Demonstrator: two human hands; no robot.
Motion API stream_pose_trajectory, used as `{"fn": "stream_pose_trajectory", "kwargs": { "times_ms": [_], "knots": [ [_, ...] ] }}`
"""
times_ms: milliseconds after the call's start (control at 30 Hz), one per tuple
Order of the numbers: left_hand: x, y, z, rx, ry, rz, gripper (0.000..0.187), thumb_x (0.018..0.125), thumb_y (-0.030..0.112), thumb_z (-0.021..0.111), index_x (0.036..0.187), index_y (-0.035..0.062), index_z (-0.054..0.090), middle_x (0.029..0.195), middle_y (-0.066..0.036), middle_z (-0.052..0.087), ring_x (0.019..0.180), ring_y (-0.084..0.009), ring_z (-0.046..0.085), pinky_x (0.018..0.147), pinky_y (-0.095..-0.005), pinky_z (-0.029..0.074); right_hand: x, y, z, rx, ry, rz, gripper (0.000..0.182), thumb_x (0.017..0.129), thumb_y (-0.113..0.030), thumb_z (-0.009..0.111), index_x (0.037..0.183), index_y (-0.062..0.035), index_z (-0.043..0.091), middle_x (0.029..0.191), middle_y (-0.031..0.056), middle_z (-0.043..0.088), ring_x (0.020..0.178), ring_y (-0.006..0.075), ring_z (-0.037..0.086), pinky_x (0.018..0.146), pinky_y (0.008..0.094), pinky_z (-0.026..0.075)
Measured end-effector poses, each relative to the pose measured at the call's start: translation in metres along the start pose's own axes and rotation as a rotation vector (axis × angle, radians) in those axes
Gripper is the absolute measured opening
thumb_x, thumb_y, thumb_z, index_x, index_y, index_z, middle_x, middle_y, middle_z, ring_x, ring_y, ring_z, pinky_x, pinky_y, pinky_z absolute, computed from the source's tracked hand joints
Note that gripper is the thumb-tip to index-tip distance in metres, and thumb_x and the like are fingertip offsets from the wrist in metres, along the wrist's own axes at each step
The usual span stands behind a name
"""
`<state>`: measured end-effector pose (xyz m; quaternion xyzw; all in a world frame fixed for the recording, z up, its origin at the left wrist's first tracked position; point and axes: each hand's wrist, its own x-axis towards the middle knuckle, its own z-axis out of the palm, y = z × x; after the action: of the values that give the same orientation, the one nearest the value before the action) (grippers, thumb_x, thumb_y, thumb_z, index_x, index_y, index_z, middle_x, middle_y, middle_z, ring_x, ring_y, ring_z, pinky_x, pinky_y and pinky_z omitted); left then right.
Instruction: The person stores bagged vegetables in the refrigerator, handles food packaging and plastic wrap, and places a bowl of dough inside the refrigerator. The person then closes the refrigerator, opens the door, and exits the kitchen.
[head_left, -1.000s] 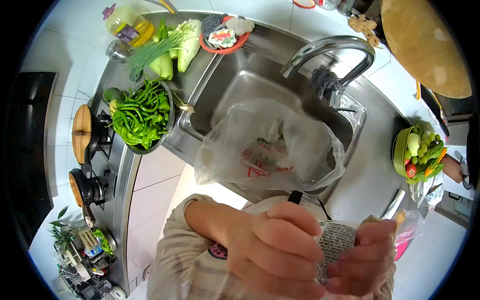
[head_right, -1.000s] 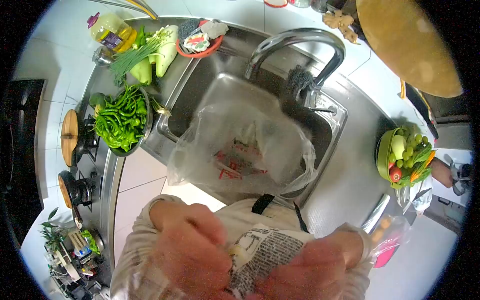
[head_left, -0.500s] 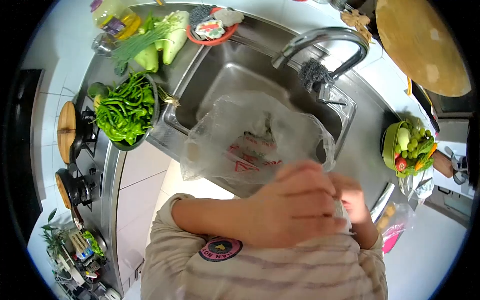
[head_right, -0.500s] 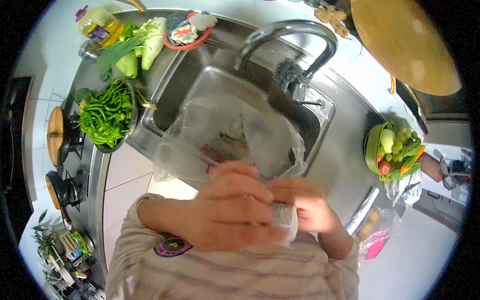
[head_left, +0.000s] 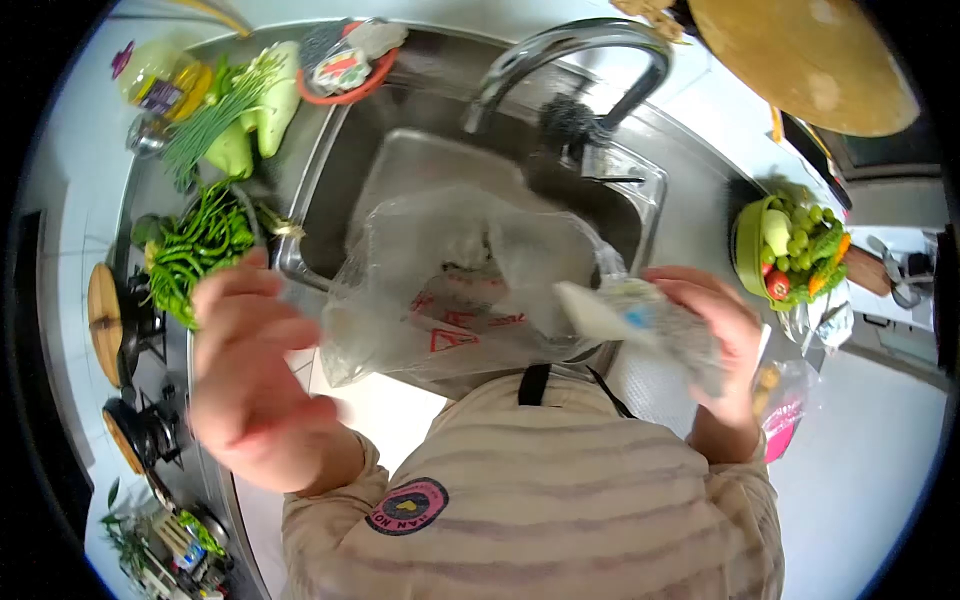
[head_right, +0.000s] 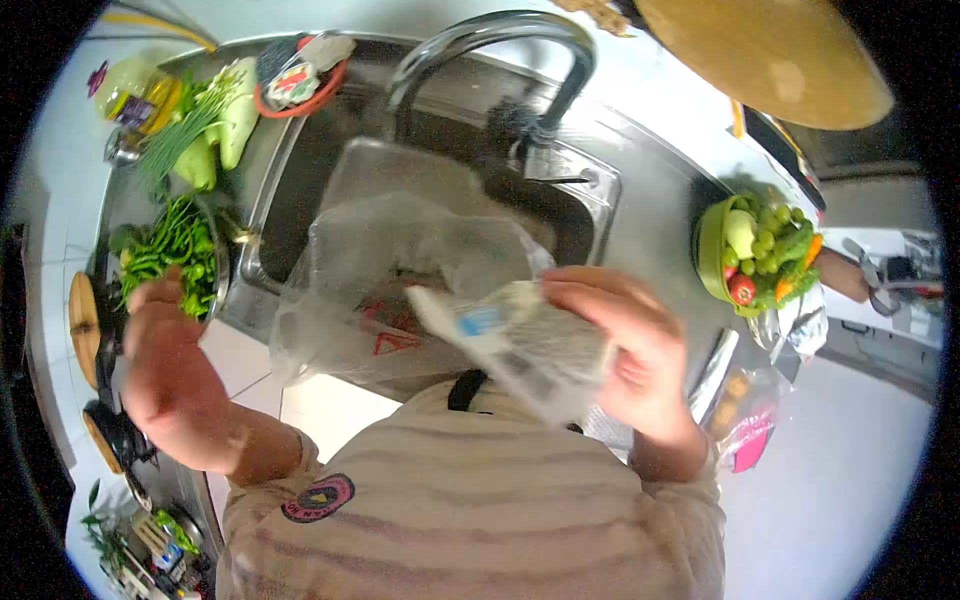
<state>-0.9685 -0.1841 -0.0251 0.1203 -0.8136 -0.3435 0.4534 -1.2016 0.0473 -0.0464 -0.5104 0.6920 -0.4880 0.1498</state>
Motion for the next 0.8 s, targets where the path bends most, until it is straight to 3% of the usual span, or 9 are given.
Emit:
{"fn": "stream_pose_trajectory", "kwargs": {
  "times_ms": [33, 167, 233, 300, 367, 500, 633, 700, 800],
  "knots": [
    [0.002, 0.005, 0.011, 0.041, -0.135, 0.014, 0.057, 0.058, 0.047, 0.077, 0.094, 0.004, 0.066, 0.085, -0.01, 0.062, 0.089, -0.0304, 0.052, 0.086, -0.0465, 0.04, 0.003, -0.001, 0.0, -0.024, -0.052, -0.038, 0.029, 0.075, -0.011, 0.069, 0.101, 0.0002, 0.064, 0.101, 0.0178, 0.064, 0.091, 0.0281, 0.063, 0.077, 0.0337, 0.05],
    [0.012, 0.041, 0.049, 0.113, -0.425, -0.042, 0.046, 0.056, 0.038, 0.079, 0.093, 0.0123, 0.07, 0.091, -0.003, 0.063, 0.094, -0.0273, 0.051, 0.09, -0.0438, 0.037, 0.011, -0.026, -0.001, -0.075, -0.112, -0.158, 0.027, 0.075, -0.009, 0.066, 0.1, 0.0018, 0.065, 0.1, 0.018, 0.063, 0.086, 0.03, 0.063, 0.074, 0.0356, 0.051],
    [0.009, 0.05, 0.051, 0.041, -0.412, 0.015, 0.04, 0.056, 0.036, 0.078, 0.09, 0.0158, 0.07, 0.087, 0.0, 0.063, 0.091, -0.0248, 0.052, 0.091, -0.0434, 0.038, 0.009, -0.039, -0.006, -0.091, -0.106, -0.221, 0.027, 0.075, -0.008, 0.066, 0.099, 0.0024, 0.065, 0.099, 0.0179, 0.063, 0.084, 0.0306, 0.063, 0.072, 0.0362, 0.051],
    [0.006, 0.062, 0.051, -0.022, -0.397, 0.068, 0.035, 0.056, 0.033, 0.077, 0.087, 0.0193, 0.071, 0.083, 0.003, 0.062, 0.089, -0.0223, 0.053, 0.092, -0.043, 0.038, 0.004, -0.053, -0.013, -0.098, -0.07, -0.379, 0.03, 0.067, -0.013, 0.077, 0.091, 0.0011, 0.065, 0.095, 0.018, 0.065, 0.079, 0.0292, 0.064, 0.067, 0.0348, 0.053],
    [0.005, 0.082, 0.05, -0.118, -0.23, 0.093, 0.02, 0.06, 0.03, 0.074, 0.079, 0.0257, 0.07, 0.075, 0.009, 0.059, 0.085, -0.0166, 0.053, 0.095, -0.0429, 0.038, -0.004, -0.065, -0.017, -0.131, -0.012, -0.435, 0.028, 0.066, -0.015, 0.078, 0.087, -0.0009, 0.066, 0.091, 0.0184, 0.065, 0.074, 0.0287, 0.065, 0.063, 0.0337, 0.054],
    [0.005, 0.108, 0.045, -0.112, -0.211, 0.136, 0.012, 0.064, 0.029, 0.071, 0.076, 0.0305, 0.067, 0.065, 0.011, 0.053, 0.082, -0.0114, 0.053, 0.097, -0.0448, 0.037, -0.017, -0.081, -0.025, -0.121, 0.095, -0.639, 0.029, 0.065, -0.008, 0.065, 0.092, 0.0031, 0.068, 0.095, 0.0204, 0.063, 0.073, 0.027, 0.064, 0.059, 0.0299, 0.055],
    [0.002, 0.128, 0.035, -0.054, -0.258, 0.163, 0.018, 0.067, 0.028, 0.07, 0.074, 0.0253, 0.054, 0.066, 0.008, 0.051, 0.08, -0.0179, 0.046, 0.101, -0.0506, 0.034, -0.033, -0.108, -0.034, -0.203, 0.143, -0.645, 0.026, 0.063, -0.013, 0.071, 0.087, -0.0017, 0.066, 0.09, 0.0183, 0.064, 0.073, 0.0274, 0.064, 0.06, 0.0302, 0.056],
    [-0.004, 0.117, 0.032, -0.063, -0.146, 0.454, 0.016, 0.069, 0.032, 0.068, 0.077, 0.0281, 0.055, 0.069, 0.009, 0.05, 0.084, -0.0182, 0.044, 0.102, -0.0521, 0.032, -0.041, -0.121, -0.035, -0.236, 0.169, -0.632, 0.027, 0.064, -0.017, 0.077, 0.084, -0.0047, 0.064, 0.087, 0.0175, 0.064, 0.072, 0.0285, 0.064, 0.06, 0.0308, 0.056],
    [-0.003, 0.131, 0.012, -0.073, -0.248, 0.499, 0.014, 0.069, 0.035, 0.066, 0.079, 0.032, 0.056, 0.071, 0.008, 0.047, 0.085, -0.0199, 0.043, 0.104, -0.0531, 0.028, -0.053, -0.134, -0.038, -0.263, 0.219, -0.61, 0.029, 0.063, -0.016, 0.078, 0.087, -0.0079, 0.063, 0.087, 0.0152, 0.063, 0.074, 0.0285, 0.064, 0.06, 0.0303, 0.055]
  ]
}}
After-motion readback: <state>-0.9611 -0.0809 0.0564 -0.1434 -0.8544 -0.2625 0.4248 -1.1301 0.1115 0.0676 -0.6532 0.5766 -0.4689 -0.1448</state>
